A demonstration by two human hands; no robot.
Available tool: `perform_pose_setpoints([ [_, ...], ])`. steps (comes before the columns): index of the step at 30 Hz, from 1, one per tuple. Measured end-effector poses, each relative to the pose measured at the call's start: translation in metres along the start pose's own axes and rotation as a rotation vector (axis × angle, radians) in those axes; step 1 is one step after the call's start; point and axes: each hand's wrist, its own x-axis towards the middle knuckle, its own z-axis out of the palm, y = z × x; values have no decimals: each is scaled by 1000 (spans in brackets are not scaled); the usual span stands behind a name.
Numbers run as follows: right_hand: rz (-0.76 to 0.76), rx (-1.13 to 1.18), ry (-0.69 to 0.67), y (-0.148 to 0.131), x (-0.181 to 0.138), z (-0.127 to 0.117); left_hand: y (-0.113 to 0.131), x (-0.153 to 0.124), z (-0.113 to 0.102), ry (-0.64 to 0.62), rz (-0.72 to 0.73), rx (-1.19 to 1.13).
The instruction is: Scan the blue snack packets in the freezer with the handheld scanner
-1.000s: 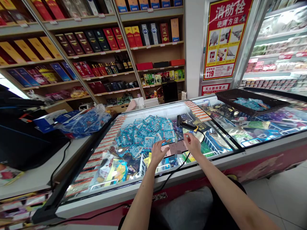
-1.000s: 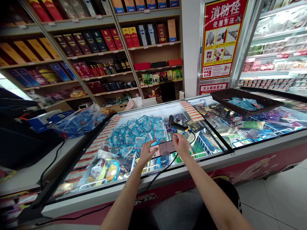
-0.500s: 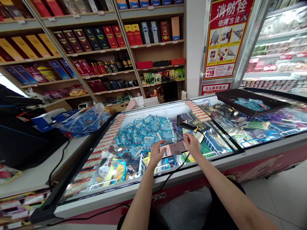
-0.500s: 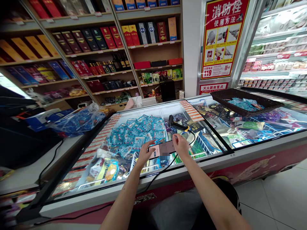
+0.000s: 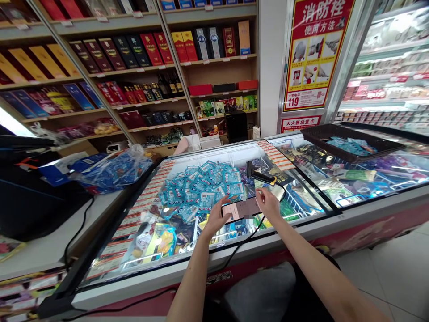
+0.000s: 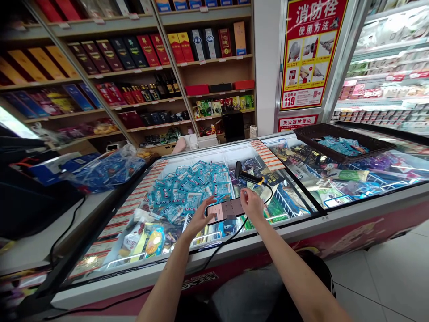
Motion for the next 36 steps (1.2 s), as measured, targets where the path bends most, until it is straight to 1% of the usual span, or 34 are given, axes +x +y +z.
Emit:
perform_pose_setpoints([
  [6, -129, 11, -42, 5, 0, 9, -9, 0, 6, 74, 10, 41],
  [10, -140, 41, -112, 9, 2, 11, -10, -1, 7, 109, 13, 63],
  [17, -107, 119, -247, 9, 5, 7, -3, -6, 6, 139, -26, 36],
  [21, -125, 123, -284, 10, 5, 6, -1, -6, 5, 144, -30, 25],
  [25, -170, 121, -307, 12, 6, 6, 0, -7, 4, 131, -20, 39],
  [29, -179, 114, -314, 15, 6, 7, 1, -6, 4, 121, -8, 80],
  [36, -27, 309, -236, 19, 7, 7, 8, -1, 11, 143, -15, 176],
])
